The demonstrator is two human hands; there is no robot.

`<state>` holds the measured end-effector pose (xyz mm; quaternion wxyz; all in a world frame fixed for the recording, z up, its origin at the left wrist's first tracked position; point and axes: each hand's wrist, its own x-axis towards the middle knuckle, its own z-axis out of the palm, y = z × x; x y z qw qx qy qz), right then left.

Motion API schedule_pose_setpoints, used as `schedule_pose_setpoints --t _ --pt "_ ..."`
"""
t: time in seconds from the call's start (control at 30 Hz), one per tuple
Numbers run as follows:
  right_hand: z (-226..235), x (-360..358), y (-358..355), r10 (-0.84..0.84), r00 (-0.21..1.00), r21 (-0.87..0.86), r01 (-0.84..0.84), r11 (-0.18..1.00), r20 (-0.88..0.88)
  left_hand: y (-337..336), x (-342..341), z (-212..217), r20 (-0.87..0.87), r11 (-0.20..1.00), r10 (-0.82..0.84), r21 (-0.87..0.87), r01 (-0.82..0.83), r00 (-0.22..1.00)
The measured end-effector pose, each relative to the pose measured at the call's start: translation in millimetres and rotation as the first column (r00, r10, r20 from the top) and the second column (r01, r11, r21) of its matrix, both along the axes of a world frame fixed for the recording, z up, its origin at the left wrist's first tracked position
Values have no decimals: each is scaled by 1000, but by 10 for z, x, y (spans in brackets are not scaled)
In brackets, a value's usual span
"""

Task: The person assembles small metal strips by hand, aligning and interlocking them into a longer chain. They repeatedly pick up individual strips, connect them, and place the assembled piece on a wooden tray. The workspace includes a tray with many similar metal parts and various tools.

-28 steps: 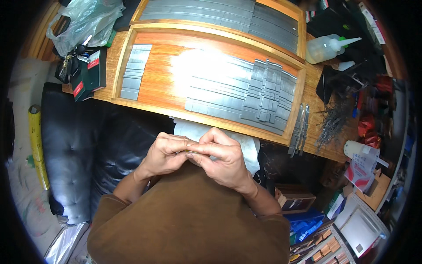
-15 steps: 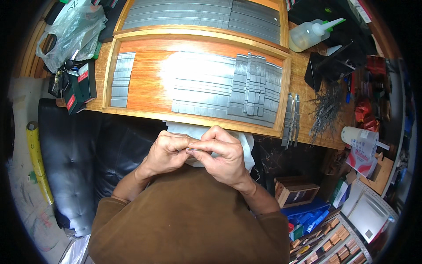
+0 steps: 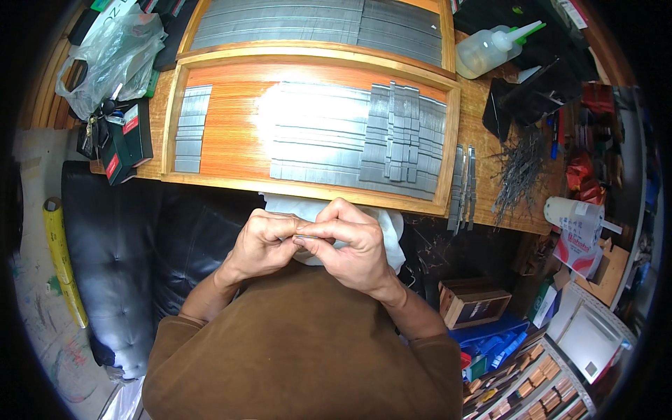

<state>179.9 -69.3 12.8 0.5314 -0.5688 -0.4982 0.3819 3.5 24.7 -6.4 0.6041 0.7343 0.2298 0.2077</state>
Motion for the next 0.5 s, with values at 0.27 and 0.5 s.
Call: schedule_pose_setpoints --t 0.27,0.5 --pt "-48 -32 11 9 1000 -10 -9 1000 -28 29 -45 -22 -1 1000 -12 -3 12 1000" --pt "-66 -90 73 62 997 12 -62 998 -55 18 -126 -2 -3 998 49 43 -49 999"
